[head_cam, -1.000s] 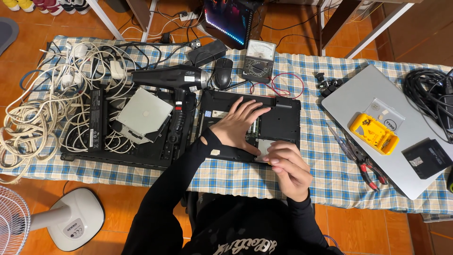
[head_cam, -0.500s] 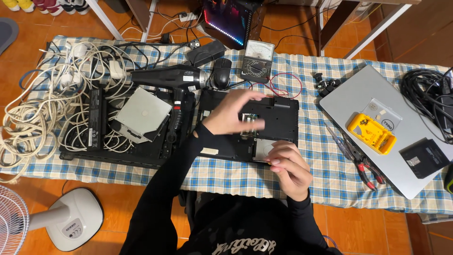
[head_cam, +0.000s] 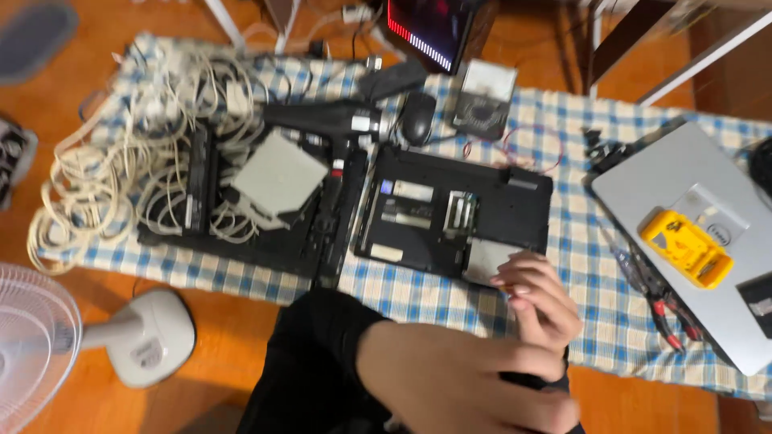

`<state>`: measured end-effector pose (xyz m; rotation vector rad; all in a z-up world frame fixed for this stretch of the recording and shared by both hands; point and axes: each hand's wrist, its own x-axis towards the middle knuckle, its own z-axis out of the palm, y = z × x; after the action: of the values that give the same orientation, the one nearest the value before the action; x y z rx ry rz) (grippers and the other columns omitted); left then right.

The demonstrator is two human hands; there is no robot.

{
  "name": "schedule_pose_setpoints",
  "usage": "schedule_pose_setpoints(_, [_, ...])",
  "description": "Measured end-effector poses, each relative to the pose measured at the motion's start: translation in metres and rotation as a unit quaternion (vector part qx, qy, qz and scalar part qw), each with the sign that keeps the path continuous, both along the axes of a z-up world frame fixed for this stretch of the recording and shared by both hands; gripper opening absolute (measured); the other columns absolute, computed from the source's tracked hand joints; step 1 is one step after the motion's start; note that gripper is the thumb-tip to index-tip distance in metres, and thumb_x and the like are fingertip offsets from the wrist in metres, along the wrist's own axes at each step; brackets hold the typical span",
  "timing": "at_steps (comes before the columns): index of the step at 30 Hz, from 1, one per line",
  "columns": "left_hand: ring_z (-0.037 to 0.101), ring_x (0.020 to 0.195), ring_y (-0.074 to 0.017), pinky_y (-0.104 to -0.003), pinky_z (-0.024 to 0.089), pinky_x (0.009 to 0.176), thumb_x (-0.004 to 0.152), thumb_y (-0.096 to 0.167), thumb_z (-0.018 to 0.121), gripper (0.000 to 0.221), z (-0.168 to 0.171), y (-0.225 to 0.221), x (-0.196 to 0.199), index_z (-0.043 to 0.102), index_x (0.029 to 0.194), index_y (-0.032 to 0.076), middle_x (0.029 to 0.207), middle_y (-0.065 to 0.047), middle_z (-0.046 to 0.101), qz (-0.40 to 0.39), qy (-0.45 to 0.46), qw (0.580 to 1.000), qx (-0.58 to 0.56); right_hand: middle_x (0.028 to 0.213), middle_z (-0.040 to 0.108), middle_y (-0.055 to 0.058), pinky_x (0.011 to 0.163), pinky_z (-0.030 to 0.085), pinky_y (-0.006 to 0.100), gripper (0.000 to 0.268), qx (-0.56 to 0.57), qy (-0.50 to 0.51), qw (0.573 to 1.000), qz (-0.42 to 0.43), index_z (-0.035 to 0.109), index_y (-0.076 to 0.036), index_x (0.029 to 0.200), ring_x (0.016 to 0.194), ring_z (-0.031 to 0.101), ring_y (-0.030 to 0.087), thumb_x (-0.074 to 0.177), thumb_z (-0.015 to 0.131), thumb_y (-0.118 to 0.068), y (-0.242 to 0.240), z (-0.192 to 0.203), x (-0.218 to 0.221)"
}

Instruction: The person uses a screwdriver to tighten or loosen screws on the internal components of an open laptop casing while holding it steady by hand.

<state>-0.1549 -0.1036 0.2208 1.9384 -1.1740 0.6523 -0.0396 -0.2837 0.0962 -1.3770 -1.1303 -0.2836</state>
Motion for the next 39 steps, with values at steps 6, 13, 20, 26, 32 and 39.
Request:
schedule_pose_setpoints(6, [0.052,0.117,-0.0221,-0.031,0.044,0.1,0.114,0.021,0.042,0.02,-0.004,0.029,-0.002,0.053,0.108,0.005,0.119,-0.001,0.047,-0.11,0.079,0.991,-0.022,0.097,0.073,0.016,0.09,0.057,0.048,0.021,0.014,-0.013,1.0,-0.01,0.06,-0.006,0.124,0.095,0.07,0.031,0.107,0.062,-0.019,0.008,-0.002,-0.001])
schedule_pose_setpoints(13, [0.057,0.117,-0.0357,-0.039,0.049,0.104,0.11,0.011,0.052,0.018,0.006,0.064,-0.004,0.061,0.102,-0.001,0.129,-0.014,0.059,-0.14,0.007,0.99,0.003,0.098,0.073,0.016,0.091,0.057,0.047,0.019,-0.003,0.003,1.0,-0.006,0.061,-0.005,0.118,0.095,0.07,0.031,0.106,0.063,-0.019,0.01,0.0,-0.004])
schedule_pose_setpoints(20, [0.06,0.097,-0.0312,-0.043,0.048,0.099,0.101,0.033,0.048,0.042,-0.009,0.015,0.027,0.064,0.107,-0.005,0.109,-0.014,0.06,-0.169,0.042,0.984,-0.026,0.107,0.073,0.021,0.094,0.055,0.049,0.023,0.0,-0.016,0.999,-0.046,0.059,-0.005,0.13,0.102,0.068,0.034,0.108,0.059,-0.013,0.01,0.005,-0.008])
schedule_pose_setpoints(26, [0.057,0.102,-0.0244,-0.033,0.043,0.098,0.116,0.049,0.036,0.052,-0.009,0.032,0.028,0.059,0.123,0.003,0.125,-0.007,0.058,-0.317,0.123,0.935,-0.105,0.106,0.072,0.017,0.086,0.057,0.042,0.026,0.025,0.036,0.998,-0.048,0.061,-0.009,0.134,0.094,0.068,0.029,0.108,0.06,-0.01,0.01,0.008,-0.017])
schedule_pose_setpoints(32, [0.057,0.097,-0.0225,-0.03,0.043,0.091,0.113,0.054,0.043,0.052,-0.023,0.009,0.024,0.059,0.117,0.005,0.116,-0.006,0.057,-0.283,0.147,0.938,-0.136,0.107,0.07,0.017,0.078,0.058,0.035,0.031,0.014,0.044,0.999,-0.015,0.057,-0.011,0.14,0.093,0.067,0.029,0.109,0.06,-0.006,0.01,0.006,-0.015])
schedule_pose_setpoints(39, [0.059,0.104,-0.0195,-0.028,0.044,0.097,0.119,0.05,0.042,0.045,-0.012,0.016,0.017,0.061,0.117,0.009,0.119,-0.002,0.058,-0.307,0.187,0.919,-0.163,0.106,0.071,0.016,0.08,0.057,0.037,0.029,0.041,0.034,0.998,-0.037,0.059,-0.011,0.137,0.09,0.068,0.027,0.109,0.059,-0.006,0.015,0.002,-0.018])
